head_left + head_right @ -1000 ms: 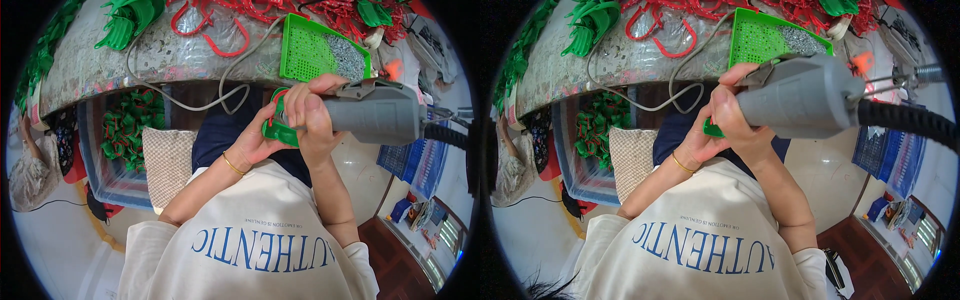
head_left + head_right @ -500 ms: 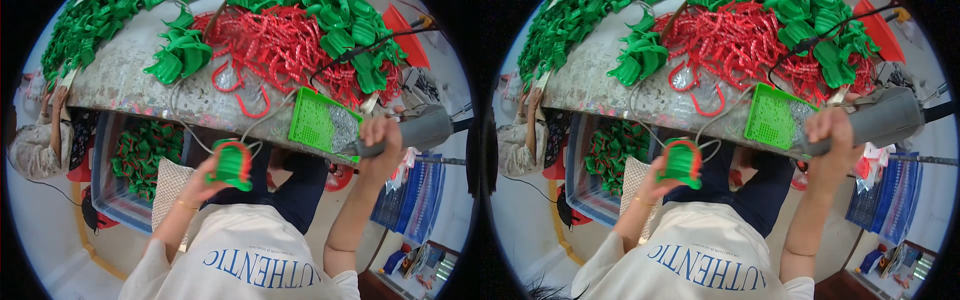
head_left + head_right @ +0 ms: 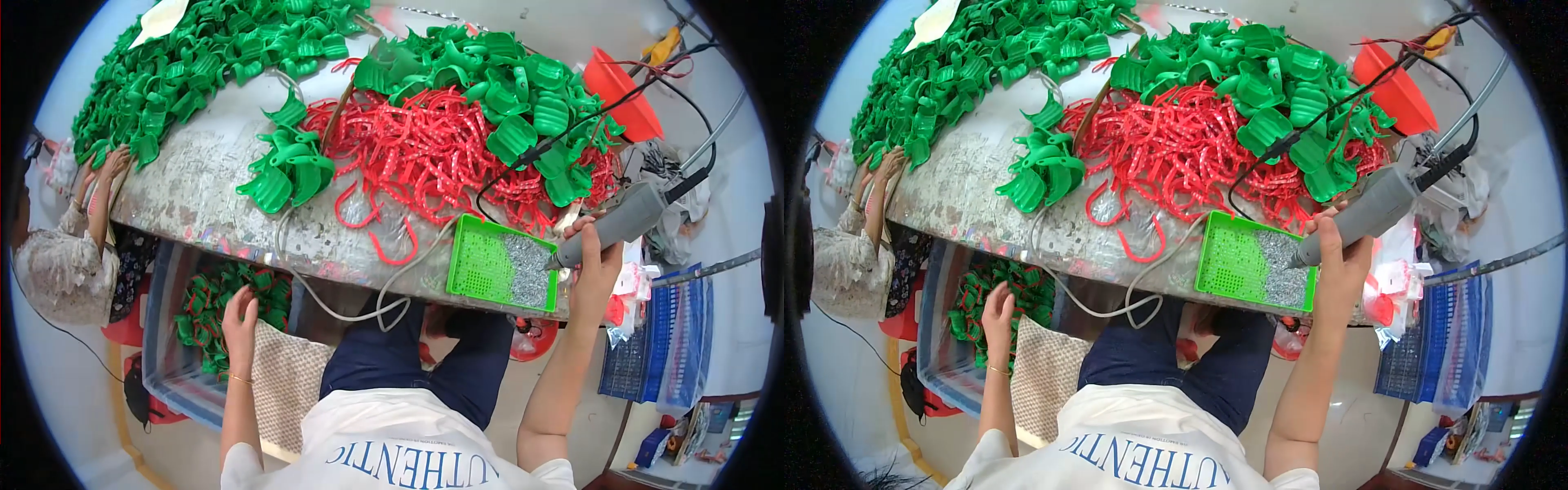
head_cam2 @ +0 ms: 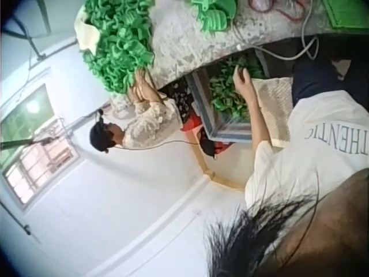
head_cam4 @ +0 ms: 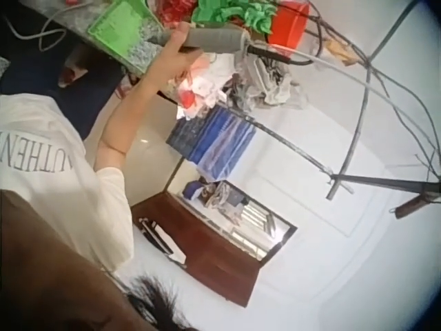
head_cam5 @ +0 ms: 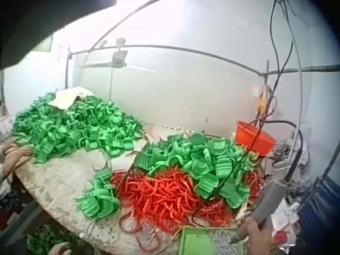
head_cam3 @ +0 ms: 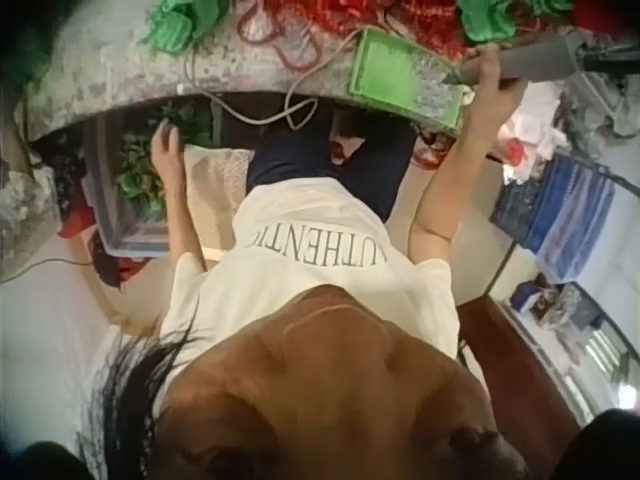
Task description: Use a handheld tool to apply heat or adhesive to a plastic part and then attach a red strip to it.
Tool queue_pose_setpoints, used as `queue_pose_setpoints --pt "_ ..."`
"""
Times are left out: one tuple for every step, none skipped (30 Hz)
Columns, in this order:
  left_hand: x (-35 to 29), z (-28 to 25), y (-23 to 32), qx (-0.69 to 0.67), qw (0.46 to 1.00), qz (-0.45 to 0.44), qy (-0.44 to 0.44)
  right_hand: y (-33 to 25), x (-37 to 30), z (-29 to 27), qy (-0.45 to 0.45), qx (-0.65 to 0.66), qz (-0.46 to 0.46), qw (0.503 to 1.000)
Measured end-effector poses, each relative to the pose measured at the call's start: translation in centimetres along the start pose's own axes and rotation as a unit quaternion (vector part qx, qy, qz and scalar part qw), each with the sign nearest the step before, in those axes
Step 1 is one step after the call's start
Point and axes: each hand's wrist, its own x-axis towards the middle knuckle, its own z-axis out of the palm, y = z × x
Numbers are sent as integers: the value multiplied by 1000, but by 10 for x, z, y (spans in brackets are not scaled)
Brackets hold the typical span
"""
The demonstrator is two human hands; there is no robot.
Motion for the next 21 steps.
queue_pose_setpoints --pt "1 12 39 111 983 146 26 5 2 -3 -22 4 -10 1000" --pt "7 25 66 218 931 287 50 4 2 -2 -24 5 -12 1000" --pt "18 38 80 222 916 324 84 4 2 2 -24 -15 -32 999" --pt "32 49 90 223 898 362 115 4 3 2 -21 -37 -54 998" --pt "48 57 96 219 897 366 116 5 3 3 -19 -37 -58 997" --pt "64 66 101 249 889 362 129 6 4 2 -27 -37 -59 997" --pt "74 72 100 279 880 357 144 7 5 3 -37 -35 -60 997" --pt "81 76 95 277 878 361 148 6 4 5 -35 -33 -65 997" --pt "91 79 88 281 885 348 126 4 3 8 -37 -32 -69 996" --pt "98 81 85 286 892 336 102 2 1 8 -37 -32 -72 996" --pt "103 81 82 294 880 359 105 2 1 6 -41 -27 -72 996" --pt "105 80 81 294 880 359 104 3 1 6 -41 -27 -71 996" --pt "107 79 79 288 883 358 93 5 2 5 -42 -23 -65 997" --pt "109 78 77 282 887 357 83 6 2 4 -45 -19 -57 997" --pt "111 77 76 282 887 357 84 7 2 3 -45 -18 -58 997" --pt "111 76 73 254 893 363 79 7 3 2 -38 -12 -64 997" --pt "112 74 70 227 899 368 74 8 3 1 -33 -6 -68 997" --pt "108 75 73 228 900 365 74 10 3 1 -35 -7 -66 997" --pt "102 76 82 171 929 320 75 10 3 1 -30 -4 -68 997" --pt "98 78 86 113 952 273 76 12 2 2 -26 -1 -68 997" --pt "100 77 86 160 935 295 115 14 2 2 -31 1 -64 997"
